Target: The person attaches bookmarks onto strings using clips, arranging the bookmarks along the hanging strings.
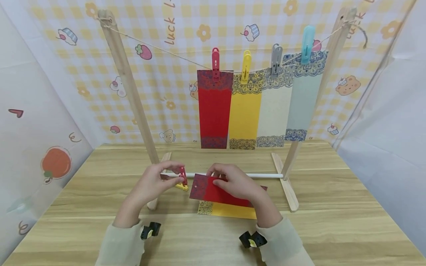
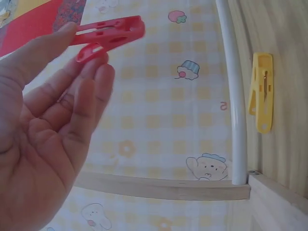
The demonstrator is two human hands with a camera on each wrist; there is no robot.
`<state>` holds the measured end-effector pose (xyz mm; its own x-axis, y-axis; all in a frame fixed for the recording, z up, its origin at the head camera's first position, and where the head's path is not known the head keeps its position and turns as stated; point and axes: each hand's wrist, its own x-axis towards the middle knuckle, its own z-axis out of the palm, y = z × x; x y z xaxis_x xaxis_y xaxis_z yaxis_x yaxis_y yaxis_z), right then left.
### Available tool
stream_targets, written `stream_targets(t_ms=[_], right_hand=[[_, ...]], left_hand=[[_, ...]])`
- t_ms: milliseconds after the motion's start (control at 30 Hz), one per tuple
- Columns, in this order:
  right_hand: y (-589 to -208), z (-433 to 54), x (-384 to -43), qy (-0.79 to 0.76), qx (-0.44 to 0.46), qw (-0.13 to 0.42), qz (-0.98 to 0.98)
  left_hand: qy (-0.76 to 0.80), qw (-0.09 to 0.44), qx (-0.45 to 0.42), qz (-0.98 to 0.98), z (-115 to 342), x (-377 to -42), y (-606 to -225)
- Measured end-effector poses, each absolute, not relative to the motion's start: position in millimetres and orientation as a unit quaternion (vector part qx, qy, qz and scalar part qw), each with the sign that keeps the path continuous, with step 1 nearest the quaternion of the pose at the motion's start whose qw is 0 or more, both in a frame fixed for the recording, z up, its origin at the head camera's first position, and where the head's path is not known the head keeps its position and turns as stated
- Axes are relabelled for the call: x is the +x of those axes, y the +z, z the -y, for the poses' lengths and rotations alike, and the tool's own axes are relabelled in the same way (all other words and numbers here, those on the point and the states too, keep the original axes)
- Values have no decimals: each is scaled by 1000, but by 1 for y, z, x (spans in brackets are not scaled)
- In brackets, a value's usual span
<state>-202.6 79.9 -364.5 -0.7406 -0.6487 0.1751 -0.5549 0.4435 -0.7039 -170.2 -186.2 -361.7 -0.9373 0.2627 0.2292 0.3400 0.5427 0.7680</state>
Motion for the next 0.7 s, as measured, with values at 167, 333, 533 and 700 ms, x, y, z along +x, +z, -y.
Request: stream_targets(t_ms=[167,333,533,700], right_hand=[[-357,-81,-197,-388,-359,55,-847],[-351,-82,-194,-397,-365,46,-841],[-349,-84,-193,-426,-371,41,-824],[-347,-84,-192,-451,-354,41,-818]], left_hand=[[-455,59,-175,871,185,-167,-359],[-452,78,-173,872,184,-165,-355],[-446,96,-170,874,182,-161,-350],[-458,109,-177,864,182,-158,-347]])
